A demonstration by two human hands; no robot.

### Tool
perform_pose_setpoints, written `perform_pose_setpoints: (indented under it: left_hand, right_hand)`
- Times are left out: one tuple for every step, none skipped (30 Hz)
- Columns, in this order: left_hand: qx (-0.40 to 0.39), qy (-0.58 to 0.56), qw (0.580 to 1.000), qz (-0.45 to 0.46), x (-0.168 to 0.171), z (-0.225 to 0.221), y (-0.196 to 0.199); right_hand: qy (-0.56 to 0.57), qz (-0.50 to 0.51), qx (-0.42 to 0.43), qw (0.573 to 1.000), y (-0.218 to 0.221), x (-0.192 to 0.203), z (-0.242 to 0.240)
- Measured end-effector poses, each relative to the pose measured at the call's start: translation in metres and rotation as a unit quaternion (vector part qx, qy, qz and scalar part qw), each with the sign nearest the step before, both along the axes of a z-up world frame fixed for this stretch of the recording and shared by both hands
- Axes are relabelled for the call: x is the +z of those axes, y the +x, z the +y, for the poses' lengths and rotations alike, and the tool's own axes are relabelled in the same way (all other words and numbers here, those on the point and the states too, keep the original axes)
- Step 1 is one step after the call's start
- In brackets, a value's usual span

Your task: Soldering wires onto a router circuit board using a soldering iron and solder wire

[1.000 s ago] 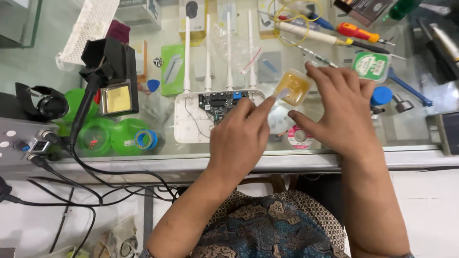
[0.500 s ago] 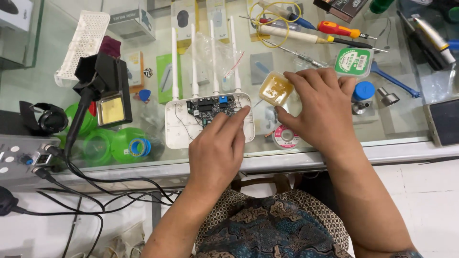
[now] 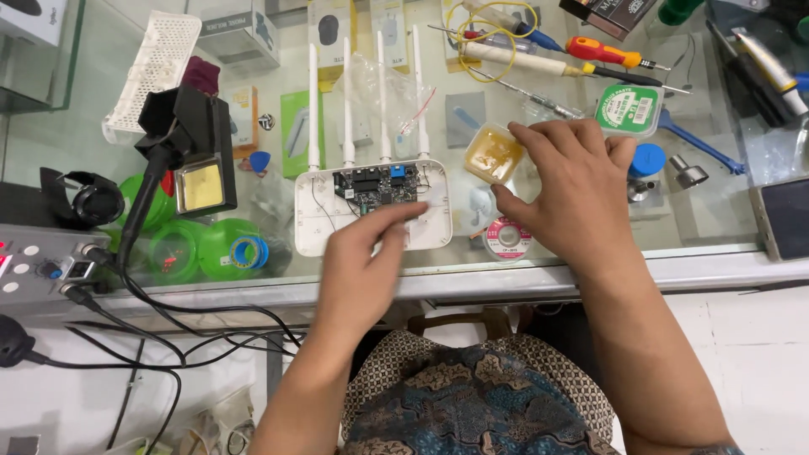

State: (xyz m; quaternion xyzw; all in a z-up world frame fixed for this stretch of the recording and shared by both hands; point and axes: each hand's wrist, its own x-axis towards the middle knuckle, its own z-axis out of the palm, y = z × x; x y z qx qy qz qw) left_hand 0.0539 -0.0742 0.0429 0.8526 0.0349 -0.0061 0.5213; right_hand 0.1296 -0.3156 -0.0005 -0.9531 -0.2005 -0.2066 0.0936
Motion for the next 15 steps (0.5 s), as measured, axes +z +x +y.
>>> perform_pose_setpoints:
  left_hand:
    - [-0.006, -0.001, 1.0, 0.004, 0.005, 0.007, -0.011]
    - [0.028, -0.036, 0.999, 0.014, 0.01, 0.014, -0.022]
    - [0.071, -0.073, 0.995, 0.019, 0.014, 0.022, -0.035]
    - [0.074, -0.075, 0.994, 0.018, 0.009, 0.029, -0.045]
    - [0.112, -0.027, 0.993, -0.002, 0.005, 0.037, -0.055]
    - [0.15, 0.02, 0.988, -0.021, 0.002, 0.045, -0.064]
    - [0.156, 0.018, 0.987, -0.026, -0.002, 0.052, -0.074]
    - [0.183, 0.051, 0.981, -0.029, -0.006, 0.059, -0.084]
    - [0.219, 0.087, 0.971, -0.032, -0.008, 0.068, -0.097]
    - [0.234, 0.089, 0.967, -0.037, -0.014, 0.074, -0.103]
    - [0.227, 0.154, 0.958, -0.082, -0.018, 0.083, -0.111]
    - [0.217, 0.22, 0.943, -0.122, -0.023, 0.094, -0.12]
    - [0.244, 0.228, 0.935, -0.121, -0.025, 0.098, -0.124]
    - [0.237, 0.264, 0.927, -0.12, -0.03, 0.102, -0.127]
    - [0.219, 0.295, 0.923, -0.115, -0.035, 0.105, -0.129]
  right_hand:
    - [-0.001, 0.004, -0.006, 1.0, 0.001, -0.003, -0.002]
    - [-0.006, -0.007, -0.008, 1.0, 0.001, -0.005, -0.003]
    - [-0.012, -0.023, -0.001, 1.0, 0.005, -0.006, -0.003]
    - [-0.014, -0.024, 0.003, 1.0, 0.003, -0.005, -0.004]
    - [0.0, 0.003, 0.006, 1.0, 0.003, -0.002, -0.003]
    - [0.013, 0.03, 0.01, 0.999, 0.003, 0.001, -0.002]
    - [0.012, 0.025, 0.016, 0.999, 0.001, 0.007, -0.006]
    - [0.049, 0.032, 0.024, 0.998, -0.002, 0.013, -0.008]
    - [0.089, 0.039, 0.04, 0.994, -0.001, 0.018, -0.006]
    - [0.091, 0.034, 0.056, 0.994, -0.021, 0.027, -0.011]
    - [0.106, 0.041, 0.075, 0.991, -0.036, 0.036, -0.012]
    - [0.12, 0.048, 0.094, 0.987, -0.05, 0.043, -0.014]
    - [0.124, 0.047, 0.123, 0.983, -0.06, 0.037, -0.012]
    - [0.089, 0.089, 0.104, 0.987, -0.069, 0.03, -0.011]
    - [0.05, 0.131, 0.074, 0.987, -0.081, 0.023, -0.016]
